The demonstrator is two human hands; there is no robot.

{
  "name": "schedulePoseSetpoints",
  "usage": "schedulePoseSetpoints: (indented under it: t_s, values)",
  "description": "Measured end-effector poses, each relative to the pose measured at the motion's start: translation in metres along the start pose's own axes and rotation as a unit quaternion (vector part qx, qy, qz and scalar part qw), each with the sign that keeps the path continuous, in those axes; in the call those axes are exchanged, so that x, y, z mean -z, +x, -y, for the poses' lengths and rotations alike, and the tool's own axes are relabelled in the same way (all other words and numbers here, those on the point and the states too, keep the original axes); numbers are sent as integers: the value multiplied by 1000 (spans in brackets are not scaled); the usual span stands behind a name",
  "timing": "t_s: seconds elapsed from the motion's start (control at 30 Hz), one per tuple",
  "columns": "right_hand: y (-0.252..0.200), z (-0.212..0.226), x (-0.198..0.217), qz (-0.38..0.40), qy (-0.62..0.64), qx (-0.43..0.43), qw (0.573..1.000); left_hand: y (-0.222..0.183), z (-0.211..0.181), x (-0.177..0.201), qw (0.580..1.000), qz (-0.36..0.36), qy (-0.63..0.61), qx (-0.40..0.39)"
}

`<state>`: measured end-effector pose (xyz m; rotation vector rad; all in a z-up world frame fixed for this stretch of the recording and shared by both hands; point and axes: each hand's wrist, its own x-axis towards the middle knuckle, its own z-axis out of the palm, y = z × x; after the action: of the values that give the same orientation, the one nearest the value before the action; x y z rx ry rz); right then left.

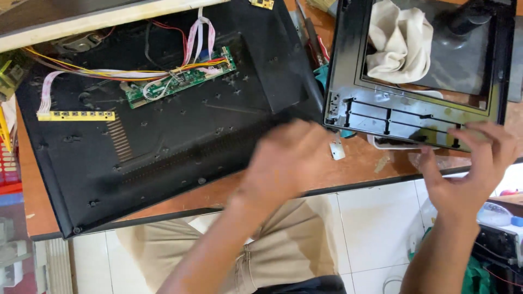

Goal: Disassembling a monitor and soldering components on its internal circuit board.

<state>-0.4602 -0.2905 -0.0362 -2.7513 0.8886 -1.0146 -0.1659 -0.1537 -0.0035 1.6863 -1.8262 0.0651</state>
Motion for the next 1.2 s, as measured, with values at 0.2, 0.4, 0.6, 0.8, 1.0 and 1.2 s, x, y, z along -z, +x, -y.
schedulePoseSetpoints:
  t_s: [0.2, 0.4, 0.6, 0.8, 1.0, 1.2]
  values:
    - [-35, 20, -34, -119, -2, 1, 993, 0, -53, -67, 981, 71, 152, -101]
    - [-41, 27, -41, -142, 14, -22, 989, 7, -53, -75, 992, -2, 116, -55]
    - [-32, 32, -31, -106, 14, -18, 994, -8, -41, -60, 996, 54, 69, -32]
    - [-26, 54, -26, -15, 24, -35, 999, -28, -32, -44, 996, 23, 75, -31]
    - [-40, 48, -25, -17, 58, -24, 998, -51, -24, -42, 997, 63, 37, 3]
    - [-60, 57, -10, -5, 89, -40, 995, -59, -32, -25, 986, 166, -17, 3]
